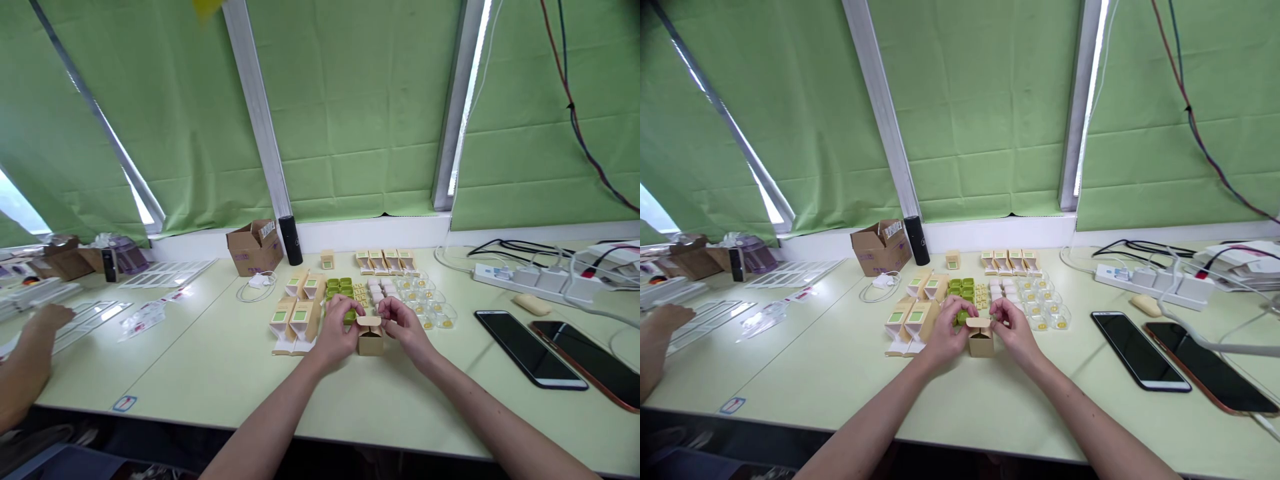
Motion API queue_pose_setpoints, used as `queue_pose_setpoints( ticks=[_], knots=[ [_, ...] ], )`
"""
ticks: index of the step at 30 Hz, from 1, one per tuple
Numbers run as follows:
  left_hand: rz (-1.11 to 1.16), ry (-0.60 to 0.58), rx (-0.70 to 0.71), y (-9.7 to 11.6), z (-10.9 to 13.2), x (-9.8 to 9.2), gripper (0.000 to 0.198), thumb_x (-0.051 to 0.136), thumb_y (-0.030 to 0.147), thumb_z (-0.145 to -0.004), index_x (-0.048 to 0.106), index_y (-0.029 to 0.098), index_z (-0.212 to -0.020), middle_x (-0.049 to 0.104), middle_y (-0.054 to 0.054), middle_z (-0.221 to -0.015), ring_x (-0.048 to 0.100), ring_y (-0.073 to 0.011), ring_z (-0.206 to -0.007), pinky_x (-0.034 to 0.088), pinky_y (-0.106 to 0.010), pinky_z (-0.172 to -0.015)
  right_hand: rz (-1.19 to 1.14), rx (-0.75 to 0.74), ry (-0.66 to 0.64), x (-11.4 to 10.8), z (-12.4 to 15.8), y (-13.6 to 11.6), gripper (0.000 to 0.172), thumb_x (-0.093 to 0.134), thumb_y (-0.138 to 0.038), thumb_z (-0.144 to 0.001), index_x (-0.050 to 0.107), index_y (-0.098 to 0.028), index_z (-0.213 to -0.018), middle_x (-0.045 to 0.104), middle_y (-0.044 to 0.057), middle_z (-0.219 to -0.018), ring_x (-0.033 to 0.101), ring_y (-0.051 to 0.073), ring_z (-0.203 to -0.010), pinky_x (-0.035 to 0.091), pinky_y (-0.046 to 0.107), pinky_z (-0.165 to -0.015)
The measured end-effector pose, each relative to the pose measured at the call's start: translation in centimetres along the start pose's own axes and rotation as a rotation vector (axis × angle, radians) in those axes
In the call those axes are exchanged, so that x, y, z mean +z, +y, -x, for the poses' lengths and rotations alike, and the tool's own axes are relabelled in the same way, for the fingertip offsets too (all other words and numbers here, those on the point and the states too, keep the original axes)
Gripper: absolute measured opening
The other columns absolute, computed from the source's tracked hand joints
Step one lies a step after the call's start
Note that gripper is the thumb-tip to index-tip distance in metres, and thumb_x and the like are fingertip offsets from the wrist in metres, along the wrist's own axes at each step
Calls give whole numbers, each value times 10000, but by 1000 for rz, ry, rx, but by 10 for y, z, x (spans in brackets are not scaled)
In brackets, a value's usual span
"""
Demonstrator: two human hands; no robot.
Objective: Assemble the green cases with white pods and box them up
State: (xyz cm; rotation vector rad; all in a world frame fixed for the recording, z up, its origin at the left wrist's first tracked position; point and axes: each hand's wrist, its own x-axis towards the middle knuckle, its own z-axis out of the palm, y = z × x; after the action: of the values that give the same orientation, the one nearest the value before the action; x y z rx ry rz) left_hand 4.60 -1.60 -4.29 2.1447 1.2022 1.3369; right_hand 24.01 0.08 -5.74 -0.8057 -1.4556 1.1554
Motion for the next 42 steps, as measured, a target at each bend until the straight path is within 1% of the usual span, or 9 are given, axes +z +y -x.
queue_pose_setpoints(
  ticks=[4, 6, 10, 16, 19, 24, 27, 29, 42],
  knots=[
    [-9, 5, 15, -1, 0, 1, 158, 605, 78, -833, 626, 217, -906, 611, -59, -993, 570, -254, -1027, 454, -396, -909, 35, -114, 28, -5, 4, -11, 167, 668, -391, -829, 621, -236, -870, 482, -13, -766, 442, 174, -701, 358, 308, -635],
    [-14, 10, 20, -1, 0, 1, 150, 606, 85, -834, 629, 217, -901, 621, -61, -990, 570, -257, -1026, 451, -399, -908, 105, -153, 25, -5, 6, -15, 181, 684, -412, -847, 629, -240, -862, 508, -8, -765, 438, 179, -691, 365, 319, -645],
    [-26, 9, 29, 0, 0, 0, 142, 610, 106, -841, 639, 227, -910, 642, -61, -976, 566, -265, -1021, 449, -407, -903, 299, -256, 31, -1, 10, -18, 131, 686, -367, -869, 630, -251, -842, 557, 17, -805, 465, 210, -739, 384, 349, -687],
    [-46, -10, 188, 6, 1, -12, 252, 579, 96, -834, 661, 235, -1026, 720, -79, -1044, 540, -295, -1057, 440, -465, -935, 468, -370, 38, 0, 14, -17, 56, 654, -283, -888, 608, -258, -867, 560, 37, -832, 489, 252, -819, 384, 391, -746],
    [-90, 1, 278, 9, 2, -22, 208, 591, 138, -847, 664, 231, -1019, 711, -86, -992, 541, -300, -1025, 440, -479, -924, 511, -395, 9, -1, 14, -15, 56, 640, -253, -884, 585, -257, -874, 561, 38, -846, 488, 256, -833, 382, 392, -741],
    [-200, -65, 370, 7, 4, -30, 109, 642, 223, -878, 673, 226, -983, 663, -63, -774, 529, -270, -847, 423, -424, -775, 568, -425, -18, -2, 16, -14, 93, 624, -205, -879, 548, -259, -873, 567, 38, -865, 497, 264, -872, 403, 410, -782],
    [-261, -152, 347, 5, 6, -27, 115, 638, 257, -897, 695, 231, -994, 648, -55, -712, 540, -262, -787, 395, -421, -742, 582, -423, -36, -2, 17, -14, 115, 622, -181, -867, 541, -261, -872, 567, 43, -879, 504, 274, -910, 415, 412, -791],
    [-279, -174, 328, 5, 6, -26, 118, 625, 261, -908, 702, 235, -993, 647, -56, -703, 553, -261, -777, 389, -425, -740, 584, -418, -40, -2, 17, -14, 127, 620, -167, -855, 536, -262, -865, 562, 43, -876, 504, 277, -915, 419, 410, -787],
    [-281, -144, 370, 6, 8, -21, 68, 614, 224, -873, 678, 247, -870, 607, -45, -639, 544, -251, -721, 382, -439, -720, 598, -427, -49, -2, 17, -13, 140, 601, -127, -795, 557, -259, -815, 542, 31, -823, 502, 269, -883, 407, 399, -757]
  ],
)
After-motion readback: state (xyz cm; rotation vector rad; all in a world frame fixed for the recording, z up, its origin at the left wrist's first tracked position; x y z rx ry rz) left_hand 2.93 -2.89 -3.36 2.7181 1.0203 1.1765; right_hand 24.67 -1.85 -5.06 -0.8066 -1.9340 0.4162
